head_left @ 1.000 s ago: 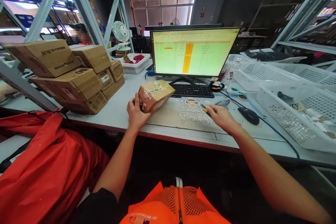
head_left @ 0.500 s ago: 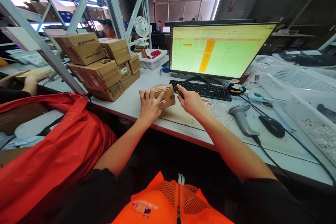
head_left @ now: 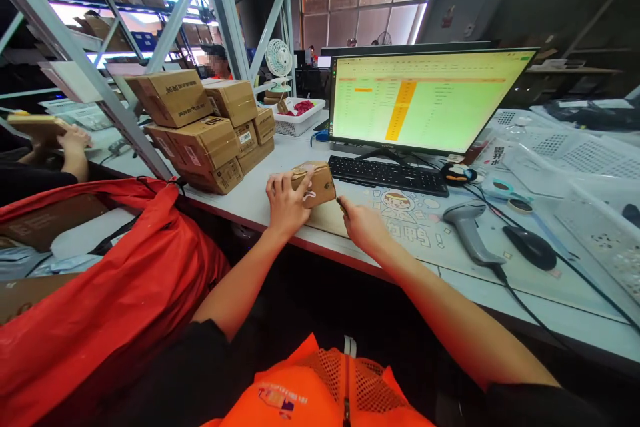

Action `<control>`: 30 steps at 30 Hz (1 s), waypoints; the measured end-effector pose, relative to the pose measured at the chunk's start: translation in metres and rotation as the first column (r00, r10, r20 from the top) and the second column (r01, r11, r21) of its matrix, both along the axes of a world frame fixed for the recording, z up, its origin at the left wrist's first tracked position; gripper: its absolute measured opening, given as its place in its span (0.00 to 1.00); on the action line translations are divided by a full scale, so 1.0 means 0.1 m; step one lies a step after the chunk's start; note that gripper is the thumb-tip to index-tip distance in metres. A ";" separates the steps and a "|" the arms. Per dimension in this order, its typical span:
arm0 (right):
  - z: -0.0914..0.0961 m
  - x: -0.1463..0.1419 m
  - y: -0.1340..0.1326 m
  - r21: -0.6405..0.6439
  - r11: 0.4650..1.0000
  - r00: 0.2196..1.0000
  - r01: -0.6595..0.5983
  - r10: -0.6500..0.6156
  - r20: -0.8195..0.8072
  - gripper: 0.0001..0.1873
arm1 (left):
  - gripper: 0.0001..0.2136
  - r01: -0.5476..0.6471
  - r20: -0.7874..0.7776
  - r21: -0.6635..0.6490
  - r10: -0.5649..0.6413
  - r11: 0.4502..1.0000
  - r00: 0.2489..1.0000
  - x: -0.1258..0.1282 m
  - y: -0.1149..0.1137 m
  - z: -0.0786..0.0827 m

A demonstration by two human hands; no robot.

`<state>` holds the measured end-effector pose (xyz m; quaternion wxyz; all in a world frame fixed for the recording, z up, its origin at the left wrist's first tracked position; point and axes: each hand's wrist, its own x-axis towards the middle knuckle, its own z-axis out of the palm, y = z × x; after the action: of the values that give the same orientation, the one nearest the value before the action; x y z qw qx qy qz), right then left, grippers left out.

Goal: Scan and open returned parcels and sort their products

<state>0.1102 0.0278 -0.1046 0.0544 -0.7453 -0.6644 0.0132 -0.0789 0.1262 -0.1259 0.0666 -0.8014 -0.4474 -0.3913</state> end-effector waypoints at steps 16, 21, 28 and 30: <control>1.13 0.41 -0.15 0.224 0.747 0.773 -0.626 0.556 0.306 0.25 | 0.54 0.666 0.486 -0.149 -0.533 0.731 0.693 -0.02 -0.08 -0.33; 1.14 0.32 -0.05 0.163 0.746 0.754 -0.645 0.588 0.292 0.23 | 0.51 0.709 0.479 -0.141 -0.579 0.691 0.660 -0.13 0.06 -0.33; 0.87 0.81 -0.02 -0.028 0.905 0.859 -0.425 0.413 0.304 0.26 | 0.51 0.723 0.562 -0.141 -0.546 0.677 0.621 -0.23 0.14 -0.56; 0.69 1.23 -0.11 -0.063 0.975 0.922 -0.212 0.221 0.318 0.24 | 0.53 0.729 0.610 -0.178 -0.507 0.661 0.609 -0.27 0.20 -0.66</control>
<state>0.2335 0.0172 -0.0354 -0.0671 -0.6601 -0.7422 -0.0939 -0.1061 0.1458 -0.1917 -0.3672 -0.7677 -0.2060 -0.4831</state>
